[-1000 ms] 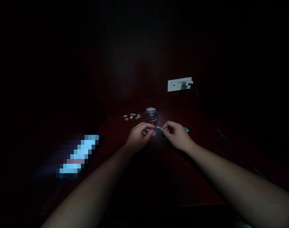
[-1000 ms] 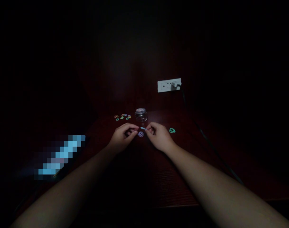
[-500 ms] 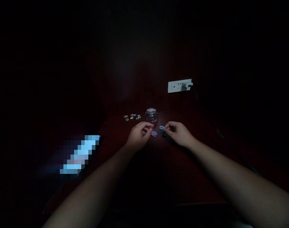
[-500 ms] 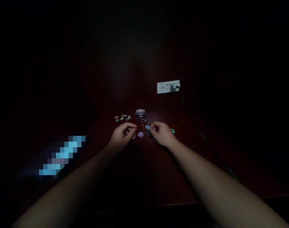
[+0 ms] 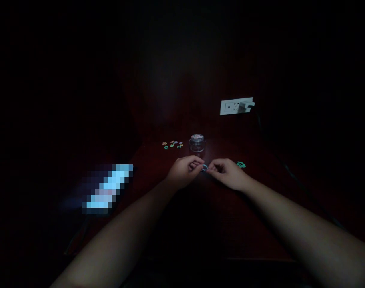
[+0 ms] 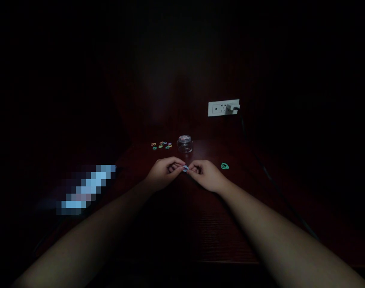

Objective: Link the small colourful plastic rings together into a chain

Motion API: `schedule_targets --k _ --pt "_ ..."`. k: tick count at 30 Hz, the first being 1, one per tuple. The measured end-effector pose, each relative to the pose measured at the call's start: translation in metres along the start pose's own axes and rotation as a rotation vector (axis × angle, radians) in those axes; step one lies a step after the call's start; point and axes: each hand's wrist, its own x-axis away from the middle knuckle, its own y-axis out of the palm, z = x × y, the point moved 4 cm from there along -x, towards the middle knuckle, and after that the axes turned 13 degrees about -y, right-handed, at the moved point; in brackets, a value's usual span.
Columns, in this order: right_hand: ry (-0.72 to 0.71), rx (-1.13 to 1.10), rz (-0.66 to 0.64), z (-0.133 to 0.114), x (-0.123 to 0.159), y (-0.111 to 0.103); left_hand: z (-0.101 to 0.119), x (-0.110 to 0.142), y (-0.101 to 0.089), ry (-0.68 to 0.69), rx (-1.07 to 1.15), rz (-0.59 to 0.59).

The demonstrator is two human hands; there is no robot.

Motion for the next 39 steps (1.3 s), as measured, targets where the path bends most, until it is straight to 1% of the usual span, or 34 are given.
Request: schedule_targets --k 3,7,10,13,16,18,21,23,25,28,32,35,39 --pt "0.047 0.056 -0.079 0.002 0.002 0.003 0.001 0.0 -0.003 -0.026 0.026 0.033" --pt "0.041 0.146 -0.268 -0.001 0.006 0.01 -0.004 -0.002 -0.007 -0.079 0.034 0.083" --pt "0.05 0.132 -0.42 -0.007 0.01 0.016 -0.012 -0.004 -0.007 -0.114 0.043 0.099" --pt "0.036 0.117 -0.534 -0.016 0.014 0.02 -0.018 -0.007 -0.007 -0.143 0.047 0.101" --pt "0.018 0.156 -0.613 -0.022 0.015 0.021 -0.02 -0.008 -0.008 -0.172 0.043 0.115" --pt "0.014 0.184 -0.629 -0.023 0.014 0.02 -0.019 -0.009 -0.008 -0.194 0.072 0.109" --pt "-0.033 0.205 -0.635 -0.024 0.013 0.021 -0.016 -0.011 -0.008 -0.219 0.082 0.103" --pt "-0.057 0.206 -0.631 -0.024 0.013 0.021 -0.013 -0.015 -0.008 -0.223 0.021 0.111" --pt "-0.079 0.193 -0.629 -0.025 0.013 0.022 -0.009 -0.022 -0.006 -0.208 -0.075 0.085" --pt "-0.099 0.189 -0.625 -0.026 0.013 0.022 -0.002 -0.035 0.004 -0.163 -0.197 -0.017" --pt "-0.095 0.22 -0.62 -0.026 0.012 0.022 0.003 -0.051 0.023 -0.157 -0.3 -0.117" --pt "-0.095 0.228 -0.635 -0.028 0.012 0.021 0.004 -0.057 0.032 -0.168 -0.337 -0.138" --pt "-0.094 0.26 -0.655 -0.029 0.012 0.02 0.004 -0.06 0.038 -0.163 -0.372 -0.126"
